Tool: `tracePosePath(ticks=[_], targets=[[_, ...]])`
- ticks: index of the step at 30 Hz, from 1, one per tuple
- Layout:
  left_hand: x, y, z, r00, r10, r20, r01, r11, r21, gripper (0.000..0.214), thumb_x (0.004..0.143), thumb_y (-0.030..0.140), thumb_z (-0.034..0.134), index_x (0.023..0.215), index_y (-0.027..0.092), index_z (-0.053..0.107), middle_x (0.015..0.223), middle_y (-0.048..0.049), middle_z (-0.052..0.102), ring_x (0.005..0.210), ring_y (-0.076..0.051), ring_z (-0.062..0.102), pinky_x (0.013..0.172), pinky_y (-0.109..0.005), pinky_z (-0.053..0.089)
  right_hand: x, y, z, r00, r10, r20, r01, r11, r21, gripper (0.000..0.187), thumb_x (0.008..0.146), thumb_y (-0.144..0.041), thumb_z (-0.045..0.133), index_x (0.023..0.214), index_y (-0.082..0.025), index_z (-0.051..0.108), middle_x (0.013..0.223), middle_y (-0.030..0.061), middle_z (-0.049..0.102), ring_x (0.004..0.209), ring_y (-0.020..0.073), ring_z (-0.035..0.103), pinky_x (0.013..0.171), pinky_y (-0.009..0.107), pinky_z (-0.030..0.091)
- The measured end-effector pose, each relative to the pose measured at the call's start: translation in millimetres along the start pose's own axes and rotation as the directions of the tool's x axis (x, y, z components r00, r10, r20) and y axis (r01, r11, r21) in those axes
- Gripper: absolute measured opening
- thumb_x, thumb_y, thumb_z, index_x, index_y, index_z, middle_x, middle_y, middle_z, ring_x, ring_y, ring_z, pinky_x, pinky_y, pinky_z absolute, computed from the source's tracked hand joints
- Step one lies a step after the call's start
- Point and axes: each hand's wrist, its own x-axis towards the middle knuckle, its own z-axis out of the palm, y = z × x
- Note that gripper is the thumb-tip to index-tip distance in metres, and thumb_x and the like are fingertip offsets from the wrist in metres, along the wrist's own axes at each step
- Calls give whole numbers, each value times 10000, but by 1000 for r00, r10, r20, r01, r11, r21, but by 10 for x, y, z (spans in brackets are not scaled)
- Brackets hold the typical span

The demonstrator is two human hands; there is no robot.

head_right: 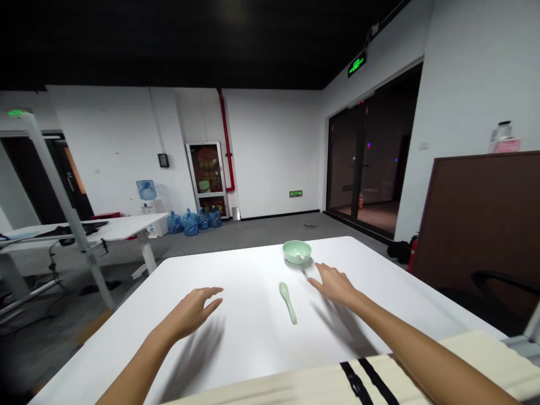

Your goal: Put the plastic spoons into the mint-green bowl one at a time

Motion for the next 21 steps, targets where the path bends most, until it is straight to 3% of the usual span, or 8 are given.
tracePosePath(ticks=[7,21], targets=[[5,0,3,1000,-13,-2,13,1000,9,545,913,576,361,1278,250,600,1307,-73,629,1228,-285,547,980,-384,436,9,-16,-44,999,13,-42,-13,1000,1,734,896,-637,369,1455,-162,392,1439,147,478,1290,314,463,1030,404,357],[17,-48,38,1000,-7,1,7,1000,3,543,915,577,352,1285,260,592,1316,-62,623,1227,-280,550,970,-380,442,-15,-26,-77,1000,23,-5,-23,999,30,718,893,-623,380,1421,-140,438,1381,167,531,1236,320,511,985,400,396]])
